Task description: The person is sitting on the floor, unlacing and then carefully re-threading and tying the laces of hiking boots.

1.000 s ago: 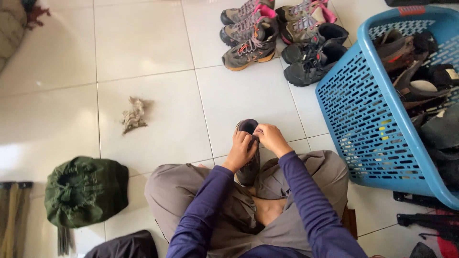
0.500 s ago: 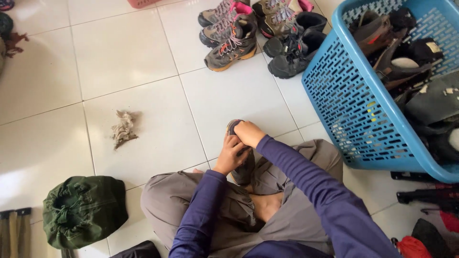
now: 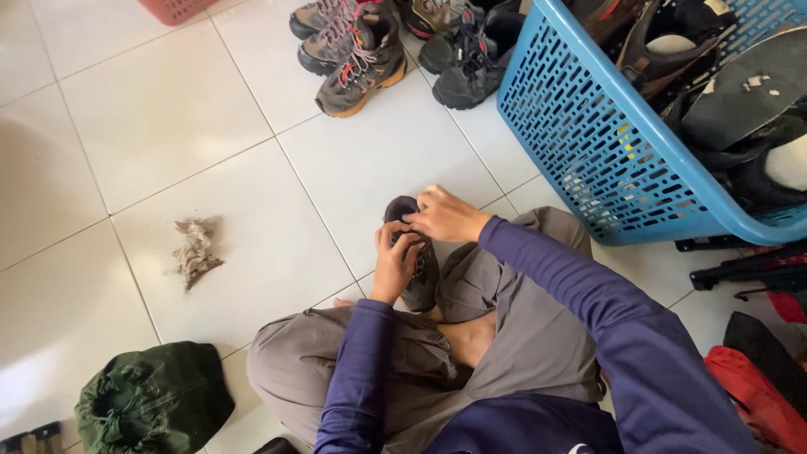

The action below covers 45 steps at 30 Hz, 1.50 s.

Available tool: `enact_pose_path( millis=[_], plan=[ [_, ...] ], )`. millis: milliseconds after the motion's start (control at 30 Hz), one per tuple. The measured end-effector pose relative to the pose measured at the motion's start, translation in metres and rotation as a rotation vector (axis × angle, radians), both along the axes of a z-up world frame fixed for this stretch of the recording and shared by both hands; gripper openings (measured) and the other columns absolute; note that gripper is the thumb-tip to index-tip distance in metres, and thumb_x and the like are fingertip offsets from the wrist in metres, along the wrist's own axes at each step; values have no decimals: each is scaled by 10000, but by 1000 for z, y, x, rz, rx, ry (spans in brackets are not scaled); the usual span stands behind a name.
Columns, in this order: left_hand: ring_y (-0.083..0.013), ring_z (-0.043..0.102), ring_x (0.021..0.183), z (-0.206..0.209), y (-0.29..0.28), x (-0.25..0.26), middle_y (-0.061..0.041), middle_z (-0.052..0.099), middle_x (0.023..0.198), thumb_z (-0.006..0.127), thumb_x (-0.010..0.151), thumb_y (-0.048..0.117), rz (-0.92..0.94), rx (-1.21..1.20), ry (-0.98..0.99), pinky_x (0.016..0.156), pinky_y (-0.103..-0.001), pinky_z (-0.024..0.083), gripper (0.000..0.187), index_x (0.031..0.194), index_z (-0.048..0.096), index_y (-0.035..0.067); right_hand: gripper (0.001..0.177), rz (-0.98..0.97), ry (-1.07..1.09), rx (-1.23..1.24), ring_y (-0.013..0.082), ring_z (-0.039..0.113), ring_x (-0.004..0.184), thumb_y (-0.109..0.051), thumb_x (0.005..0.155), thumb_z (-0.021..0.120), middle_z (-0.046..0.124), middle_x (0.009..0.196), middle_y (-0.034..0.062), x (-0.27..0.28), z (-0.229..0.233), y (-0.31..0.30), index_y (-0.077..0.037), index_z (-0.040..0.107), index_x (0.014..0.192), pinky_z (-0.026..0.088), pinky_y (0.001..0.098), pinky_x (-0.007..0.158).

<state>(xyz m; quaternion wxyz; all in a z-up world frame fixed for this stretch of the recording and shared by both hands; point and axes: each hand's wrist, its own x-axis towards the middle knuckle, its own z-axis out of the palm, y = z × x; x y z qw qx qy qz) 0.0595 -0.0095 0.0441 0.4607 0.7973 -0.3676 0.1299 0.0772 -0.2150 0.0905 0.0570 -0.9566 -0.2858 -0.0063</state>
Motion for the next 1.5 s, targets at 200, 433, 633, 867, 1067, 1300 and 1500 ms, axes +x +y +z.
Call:
enact_pose_path(
  millis=[200,433,633,867,1067,1300,1500],
  plan=[
    [-391,505,1259,1,1,6,-62,482,1104,741,954,74,-12,-76,32,1034,-535,468,160,971,586,112,511,135,18,-173,230,538,1276,-235,888,518,749,957,72,-6,17,-3,-93,576,1375,100,654,1233],
    [-393,545,1274,-4,0,12,-77,535,1065,792,901,71,-144,-197,115,1054,-545,465,155,922,639,78,614,267,236,-351,221,642,1214,-128,773,491,774,1076,134,4,13,-1,75,565,1349,-92,537,1291],
    [-453,555,1266,-12,0,16,-125,557,1096,827,834,40,-172,-229,130,1062,-577,452,170,899,670,48,661,294,203,-336,258,474,1338,-169,676,597,630,1287,114,11,-14,-3,46,566,1300,-54,548,1286],
    [-536,472,1326,-7,3,11,-168,484,1221,822,844,60,-112,-253,198,1095,-653,387,169,914,669,47,497,354,2,-417,233,482,1396,-240,748,630,718,1220,-13,13,-21,-11,-145,676,1234,-71,643,1282],
    [-455,597,1248,-32,3,17,-190,566,1220,833,827,80,-172,-329,238,1099,-590,412,128,898,729,61,105,568,-413,-246,183,590,824,-146,824,696,654,697,-89,21,-27,-29,-232,683,765,438,500,966],
    [-453,556,1306,27,13,20,-232,562,1312,748,925,131,100,-417,199,1099,-570,410,252,1160,694,58,137,309,-480,-247,105,555,935,-170,985,566,574,831,-135,57,-2,-46,-246,569,872,451,366,884],
    [-363,580,1273,-2,4,39,-168,625,1162,687,977,84,174,-609,580,1053,-528,486,93,1049,676,25,140,-40,-314,-174,174,591,981,-194,961,577,591,881,-55,182,-42,-107,-233,673,866,570,344,687]
  ],
)
